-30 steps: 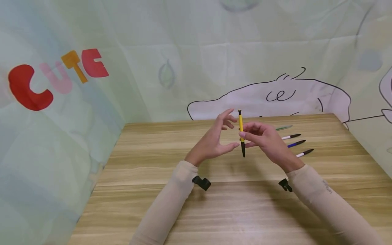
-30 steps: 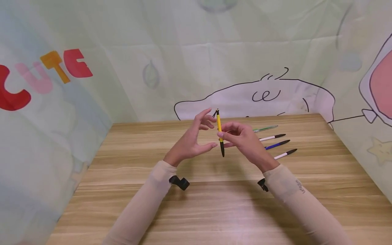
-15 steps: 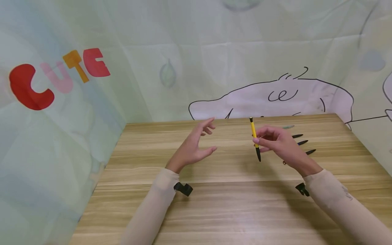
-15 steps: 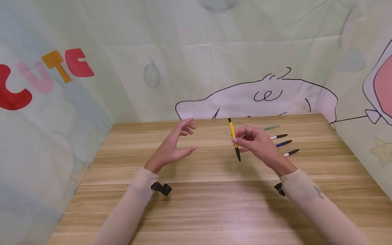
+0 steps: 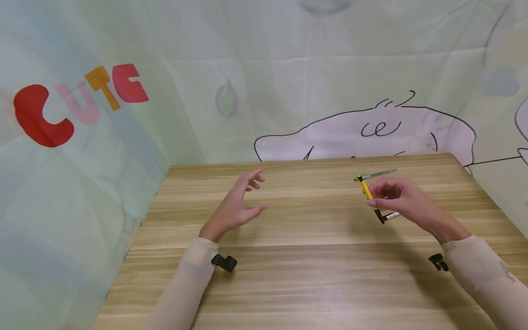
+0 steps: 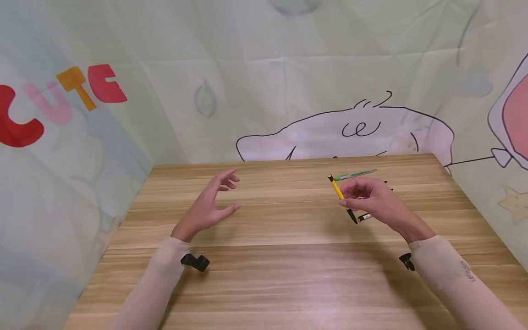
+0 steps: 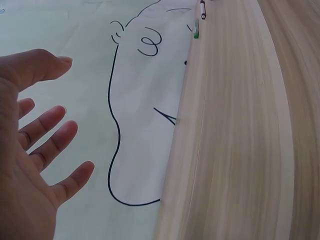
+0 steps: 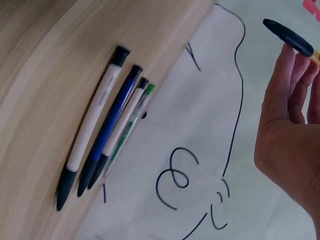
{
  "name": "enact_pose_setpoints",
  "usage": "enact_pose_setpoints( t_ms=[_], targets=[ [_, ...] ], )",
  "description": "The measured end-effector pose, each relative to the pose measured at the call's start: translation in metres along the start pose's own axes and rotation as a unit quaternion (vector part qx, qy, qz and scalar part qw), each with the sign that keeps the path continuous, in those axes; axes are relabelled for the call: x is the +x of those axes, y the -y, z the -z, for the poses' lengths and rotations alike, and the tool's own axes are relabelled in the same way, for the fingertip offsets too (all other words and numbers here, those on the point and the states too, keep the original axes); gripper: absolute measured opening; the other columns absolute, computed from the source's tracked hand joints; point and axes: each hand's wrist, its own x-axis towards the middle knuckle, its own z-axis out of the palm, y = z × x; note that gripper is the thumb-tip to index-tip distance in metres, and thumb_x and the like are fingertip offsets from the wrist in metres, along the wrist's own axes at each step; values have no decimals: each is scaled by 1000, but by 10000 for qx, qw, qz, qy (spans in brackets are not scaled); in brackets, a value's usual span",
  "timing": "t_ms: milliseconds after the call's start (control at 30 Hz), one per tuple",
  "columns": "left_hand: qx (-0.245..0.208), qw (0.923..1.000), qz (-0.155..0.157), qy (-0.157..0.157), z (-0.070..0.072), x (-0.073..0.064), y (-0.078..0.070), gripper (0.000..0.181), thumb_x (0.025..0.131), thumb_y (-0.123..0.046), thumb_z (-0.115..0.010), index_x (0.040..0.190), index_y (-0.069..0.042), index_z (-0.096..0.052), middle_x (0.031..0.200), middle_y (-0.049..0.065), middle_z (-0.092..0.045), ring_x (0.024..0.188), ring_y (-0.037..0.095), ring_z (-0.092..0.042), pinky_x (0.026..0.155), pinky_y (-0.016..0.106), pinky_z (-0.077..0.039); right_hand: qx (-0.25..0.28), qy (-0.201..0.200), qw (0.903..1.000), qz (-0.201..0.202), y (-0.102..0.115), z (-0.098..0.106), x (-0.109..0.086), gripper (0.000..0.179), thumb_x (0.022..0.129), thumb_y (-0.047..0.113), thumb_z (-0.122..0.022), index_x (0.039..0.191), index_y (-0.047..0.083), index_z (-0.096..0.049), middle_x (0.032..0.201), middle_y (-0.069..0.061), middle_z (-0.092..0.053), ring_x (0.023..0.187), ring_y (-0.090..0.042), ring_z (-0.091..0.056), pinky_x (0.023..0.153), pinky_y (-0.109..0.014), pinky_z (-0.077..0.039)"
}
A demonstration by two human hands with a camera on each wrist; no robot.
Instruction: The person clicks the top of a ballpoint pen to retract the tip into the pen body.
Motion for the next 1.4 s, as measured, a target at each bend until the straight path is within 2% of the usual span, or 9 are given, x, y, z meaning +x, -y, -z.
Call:
enact_pose_setpoints(
  t_ms=[233,533,633,800,1067,1400],
  targets=[
    [124,9998,181,18,11,-12,6,90,86,-8,-80,159,-19,-29,137,9,-52,118,32,-55,100,57,-47,-145,251,9996,-19,-13,19,-14,21,92,15,-76,109,5,-68,98,-10,-67,89,-19,-63,74,-31,-58],
    [249,9990,375,65,22,-32,12,90,84,-7,-82,158,-16,-31,136,12,-53,117,32,-55,99,57,-47,-766,593,9953,-96,-37,38,-27,22,90,13,-78,108,3,-70,99,-7,-70,87,-17,-62,71,-27,-53],
    [263,9986,438,107,25,-39,16,89,85,-9,-82,157,-17,-31,136,14,-53,117,34,-56,99,57,-47,-916,710,9933,-33,-42,43,-31,18,90,11,-77,106,6,-71,98,-7,-70,86,-16,-61,71,-26,-53],
    [232,9981,555,111,27,-49,18,90,84,-9,-82,158,-21,-31,135,12,-54,116,37,-56,98,58,-46,-1046,1082,9879,364,-54,50,-34,15,89,4,-75,103,6,-70,93,-8,-70,82,-13,-63,68,-25,-53],
    [366,9976,569,140,28,-51,18,89,85,-12,-82,158,-22,-31,136,11,-53,117,28,-56,99,56,-47,-1254,1623,9749,867,-73,57,-35,20,86,-4,-74,98,12,-71,92,-4,-71,80,-8,-64,69,-23,-53],
    [390,9977,532,150,27,-49,18,88,86,-13,-82,157,-22,-31,136,13,-53,117,28,-56,98,56,-47,-1305,1970,9652,1117,-85,63,-32,24,81,-5,-78,95,13,-72,85,-1,-70,77,-4,-62,65,-23,-53]
  ],
)
